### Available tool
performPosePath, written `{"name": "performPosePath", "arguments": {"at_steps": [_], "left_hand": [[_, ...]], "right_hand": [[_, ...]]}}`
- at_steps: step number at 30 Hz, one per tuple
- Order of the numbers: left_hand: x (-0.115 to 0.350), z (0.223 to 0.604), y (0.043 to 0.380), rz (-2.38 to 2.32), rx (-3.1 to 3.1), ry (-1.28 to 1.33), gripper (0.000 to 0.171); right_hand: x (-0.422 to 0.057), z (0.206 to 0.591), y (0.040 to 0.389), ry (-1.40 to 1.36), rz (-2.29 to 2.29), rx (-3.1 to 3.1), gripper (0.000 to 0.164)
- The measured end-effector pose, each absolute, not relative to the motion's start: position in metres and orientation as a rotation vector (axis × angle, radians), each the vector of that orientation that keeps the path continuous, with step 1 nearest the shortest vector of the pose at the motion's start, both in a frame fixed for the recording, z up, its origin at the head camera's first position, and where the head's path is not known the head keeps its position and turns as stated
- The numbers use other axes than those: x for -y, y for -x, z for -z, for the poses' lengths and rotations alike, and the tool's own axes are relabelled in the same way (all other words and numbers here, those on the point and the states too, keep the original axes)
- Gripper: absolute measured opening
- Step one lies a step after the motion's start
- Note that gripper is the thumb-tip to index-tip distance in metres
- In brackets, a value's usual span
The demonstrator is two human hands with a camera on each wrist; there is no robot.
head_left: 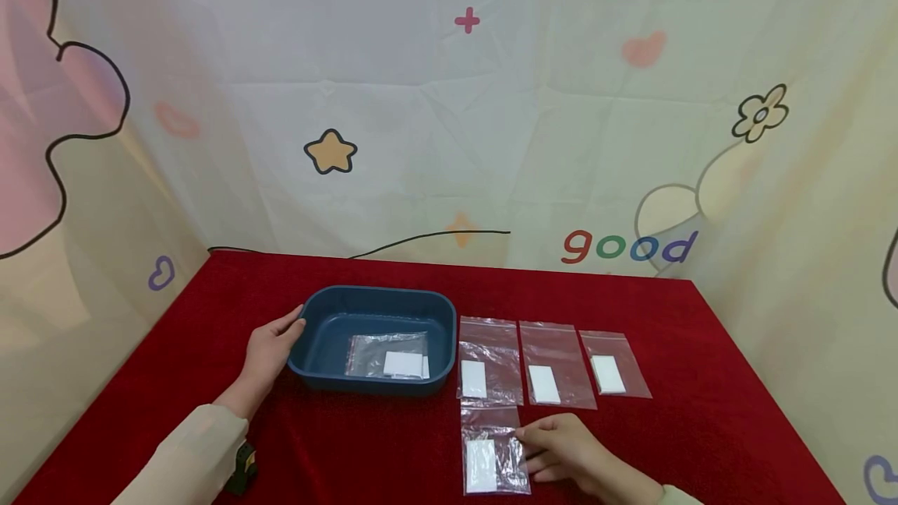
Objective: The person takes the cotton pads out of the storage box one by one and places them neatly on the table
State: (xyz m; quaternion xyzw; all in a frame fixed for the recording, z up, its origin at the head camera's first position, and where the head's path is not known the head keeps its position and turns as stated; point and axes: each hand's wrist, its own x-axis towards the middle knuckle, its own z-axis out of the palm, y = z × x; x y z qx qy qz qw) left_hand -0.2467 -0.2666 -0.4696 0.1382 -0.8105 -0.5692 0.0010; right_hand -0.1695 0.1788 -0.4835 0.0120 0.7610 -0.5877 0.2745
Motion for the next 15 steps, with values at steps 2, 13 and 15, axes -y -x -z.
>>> {"name": "performPosePath", "arguments": {"at_steps": [2,13,15], "left_hand": [[0.267,0.470,0.247,1.782,2.545,-0.433,0.051],[0.268,0.471,0.247,1.790,2.524,-0.414,0.050],[0.268,0.471,0.247,1.784,2.526,-0.415,0.050]], "right_hand": [[-0.179,0.483,0.171,-0.009,1.536,-2.082,0.034],[-0.173,0.480,0.181,0.096,1.307,-2.282,0.026],[-0.172,0.479,0.182,0.125,1.267,-2.323,0.025]]}}
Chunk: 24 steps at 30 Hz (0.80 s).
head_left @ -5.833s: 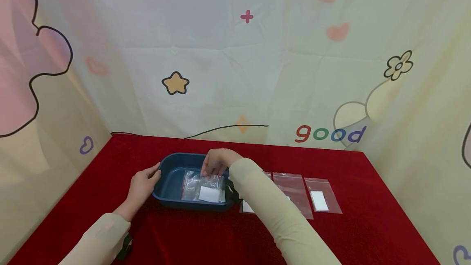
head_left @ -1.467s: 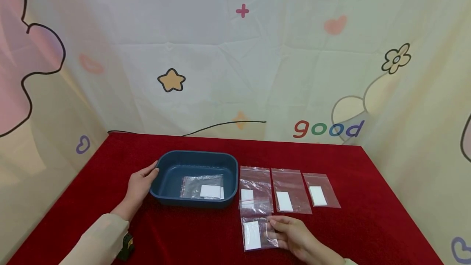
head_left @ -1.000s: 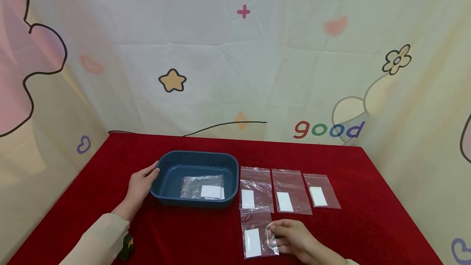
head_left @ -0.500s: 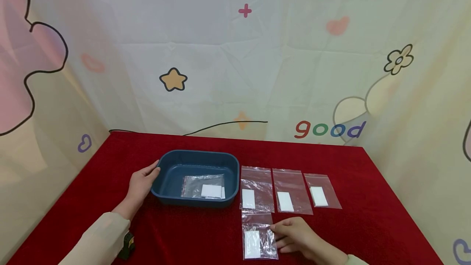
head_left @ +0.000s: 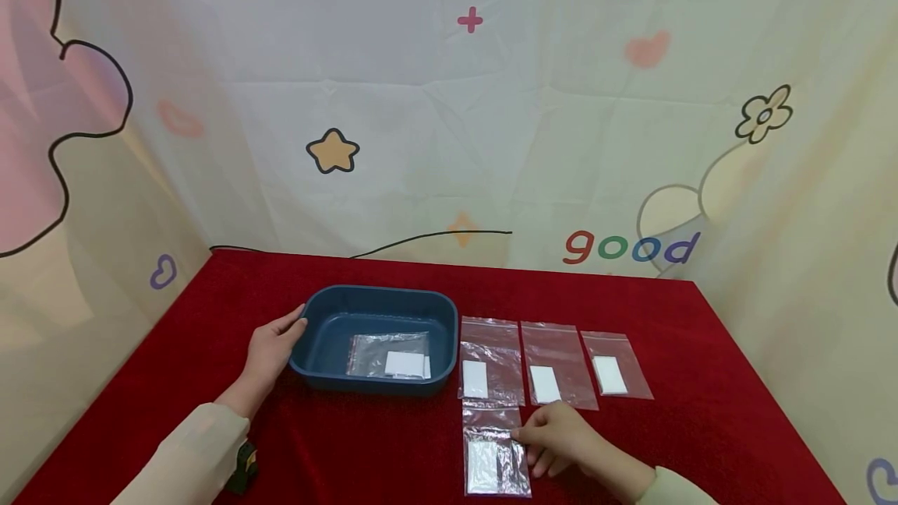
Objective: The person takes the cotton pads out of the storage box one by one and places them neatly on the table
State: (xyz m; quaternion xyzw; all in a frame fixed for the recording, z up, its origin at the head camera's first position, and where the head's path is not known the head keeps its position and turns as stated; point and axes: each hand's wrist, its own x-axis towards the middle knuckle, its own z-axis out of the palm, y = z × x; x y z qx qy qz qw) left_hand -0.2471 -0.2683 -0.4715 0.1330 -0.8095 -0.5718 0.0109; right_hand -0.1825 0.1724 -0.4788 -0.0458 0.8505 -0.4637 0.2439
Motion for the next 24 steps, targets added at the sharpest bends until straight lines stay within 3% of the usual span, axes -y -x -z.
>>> {"name": "performPosePath", "arguments": {"at_steps": [24], "left_hand": [[0.269,0.472,0.247,1.762,2.539,-0.405,0.050]], "right_hand": [[-0.169,0.462,0.197,0.243,1.030,-2.377,0.032]]}}
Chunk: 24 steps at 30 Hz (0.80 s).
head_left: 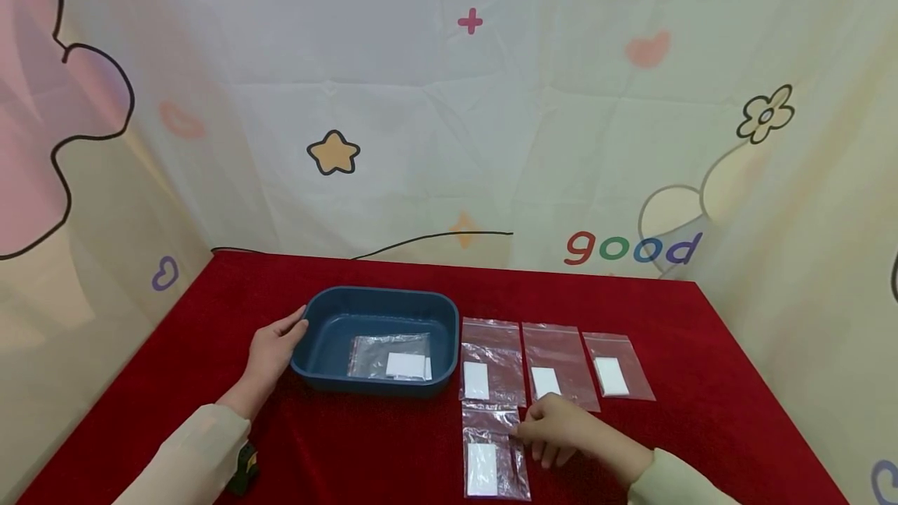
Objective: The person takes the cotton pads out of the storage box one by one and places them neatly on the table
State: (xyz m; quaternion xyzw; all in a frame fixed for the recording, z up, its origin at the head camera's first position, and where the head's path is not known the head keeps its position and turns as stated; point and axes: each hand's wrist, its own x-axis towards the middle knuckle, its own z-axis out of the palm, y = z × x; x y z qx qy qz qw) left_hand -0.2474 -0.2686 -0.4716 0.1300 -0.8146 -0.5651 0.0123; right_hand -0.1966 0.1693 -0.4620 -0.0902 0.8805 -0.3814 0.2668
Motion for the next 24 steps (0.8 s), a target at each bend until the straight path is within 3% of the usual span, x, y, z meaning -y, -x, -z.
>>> {"name": "performPosePath", "arguments": {"at_steps": [24], "left_hand": [[0.269,0.473,0.249,1.757,2.538,-0.406,0.050]], "right_hand": [[-0.165,0.418,0.243,0.476,1.244,-2.178,0.036]]}}
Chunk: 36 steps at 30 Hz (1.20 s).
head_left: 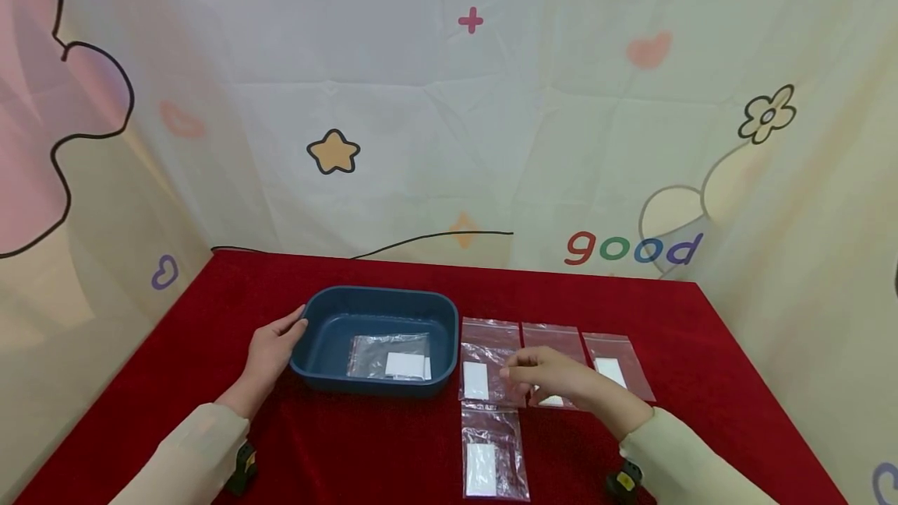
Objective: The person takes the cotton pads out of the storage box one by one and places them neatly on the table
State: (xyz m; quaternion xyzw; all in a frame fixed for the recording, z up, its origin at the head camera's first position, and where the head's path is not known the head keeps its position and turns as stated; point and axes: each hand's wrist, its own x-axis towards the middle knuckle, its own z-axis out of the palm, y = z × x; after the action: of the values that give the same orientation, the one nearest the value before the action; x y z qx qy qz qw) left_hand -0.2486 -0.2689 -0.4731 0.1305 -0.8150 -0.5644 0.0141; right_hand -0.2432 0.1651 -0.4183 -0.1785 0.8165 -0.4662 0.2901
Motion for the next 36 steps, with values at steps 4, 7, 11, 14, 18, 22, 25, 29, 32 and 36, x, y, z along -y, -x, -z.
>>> {"name": "performPosePath", "arguments": {"at_steps": [4,7,11,14,18,22,25,29,32,36], "left_hand": [[0.269,0.473,0.248,1.778,2.531,-0.401,0.050],[0.269,0.472,0.248,1.790,2.527,-0.406,0.050],[0.269,0.472,0.248,1.798,2.526,-0.408,0.050],[0.269,0.472,0.247,1.793,2.528,-0.406,0.050],[0.269,0.472,0.248,1.781,2.534,-0.407,0.050],[0.269,0.472,0.248,1.778,2.536,-0.406,0.050],[0.269,0.472,0.248,1.788,2.530,-0.402,0.050],[0.268,0.471,0.249,1.795,2.526,-0.401,0.050],[0.269,0.471,0.248,1.792,2.526,-0.400,0.050],[0.269,0.471,0.248,1.789,2.526,-0.398,0.050]], "right_hand": [[-0.159,0.414,0.252,0.500,1.269,-2.184,0.037],[-0.156,0.410,0.258,0.506,1.264,-2.199,0.035],[-0.150,0.404,0.266,0.480,1.270,-2.199,0.034],[-0.144,0.400,0.273,0.476,1.286,-2.193,0.032],[-0.136,0.394,0.282,0.499,1.288,-2.219,0.030],[-0.128,0.387,0.290,0.511,1.276,-2.256,0.033],[-0.121,0.383,0.294,0.503,1.262,-2.265,0.036],[-0.112,0.378,0.300,0.487,1.251,-2.275,0.037],[-0.105,0.377,0.307,0.481,1.270,-2.266,0.038],[-0.095,0.373,0.313,0.479,1.285,-2.248,0.038]]}}
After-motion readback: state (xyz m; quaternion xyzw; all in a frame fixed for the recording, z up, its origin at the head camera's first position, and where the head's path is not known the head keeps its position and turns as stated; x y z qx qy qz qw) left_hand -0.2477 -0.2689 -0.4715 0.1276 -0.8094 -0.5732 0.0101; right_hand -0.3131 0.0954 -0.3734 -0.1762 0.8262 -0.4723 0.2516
